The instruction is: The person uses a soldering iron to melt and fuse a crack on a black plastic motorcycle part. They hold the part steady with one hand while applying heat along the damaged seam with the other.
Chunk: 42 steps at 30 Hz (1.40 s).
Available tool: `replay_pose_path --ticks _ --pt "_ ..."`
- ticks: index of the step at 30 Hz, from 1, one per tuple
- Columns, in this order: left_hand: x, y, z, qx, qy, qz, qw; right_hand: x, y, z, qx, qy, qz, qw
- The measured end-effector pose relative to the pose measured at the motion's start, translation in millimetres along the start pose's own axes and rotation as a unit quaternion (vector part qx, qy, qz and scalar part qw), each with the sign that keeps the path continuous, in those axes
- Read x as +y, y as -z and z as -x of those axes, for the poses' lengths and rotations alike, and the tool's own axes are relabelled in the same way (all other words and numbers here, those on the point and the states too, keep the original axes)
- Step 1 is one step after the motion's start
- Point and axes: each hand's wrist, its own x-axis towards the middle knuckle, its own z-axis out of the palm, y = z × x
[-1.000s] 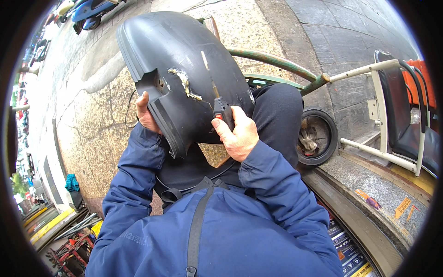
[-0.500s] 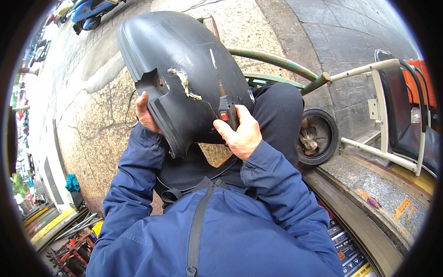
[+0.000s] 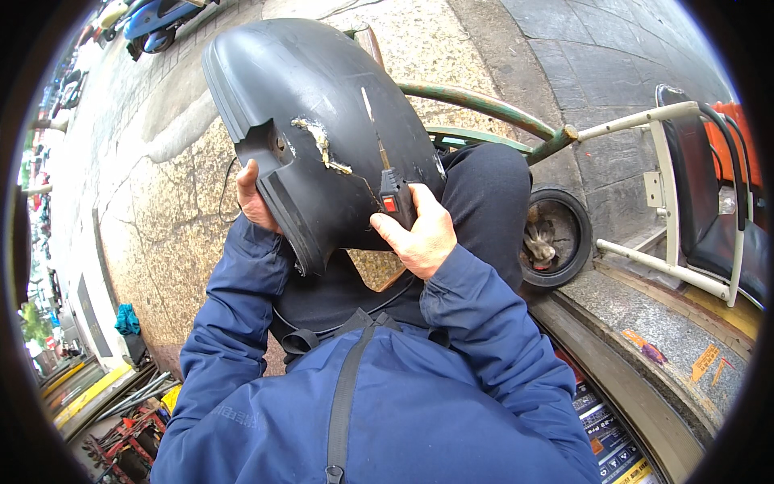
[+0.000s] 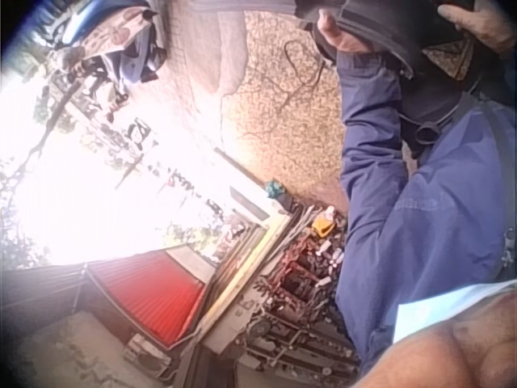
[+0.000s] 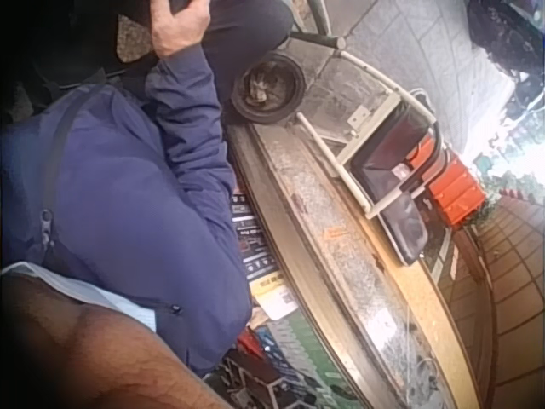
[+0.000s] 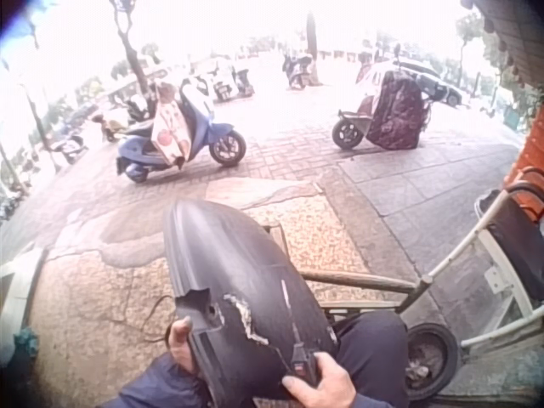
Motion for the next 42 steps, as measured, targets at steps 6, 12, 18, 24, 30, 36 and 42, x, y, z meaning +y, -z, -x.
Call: replay_pose_path --ticks 6,12,18,24,30,36,42 --pt "1 0 0 -0.019 0.017 0.023 0.999 1 -1 0 0.001 0.005 0.001 1.000" --pt "1 0 0 -0.013 0.014 0.012 1.000 2 -1 -1 -0.001 0.001 0.007 1.000" --pt "-1 0 -1 -0.009 -0.011 0.004 1.000 3 -1 -1 -0.004 0.006 0.005 1.000" --pt "0 8 -1 -0.007 0.000 0.023 1.000 3 -1 -1 -0.001 0.005 0.013 1.000" --pt "2 13 -1 -0.021 0.028 0.032 0.999 2 -2 -1 -0.003 0.003 0.014 1.000" --pt "4 12 0 -0.027 0.047 0.043 0.998 0 -2 -1 -0.004 0.003 0.019 1.000" --pt "4 13 -1 -0.040 0.053 0.059 0.996 -2 -2 -1 -0.007 0.003 0.014 1.000"
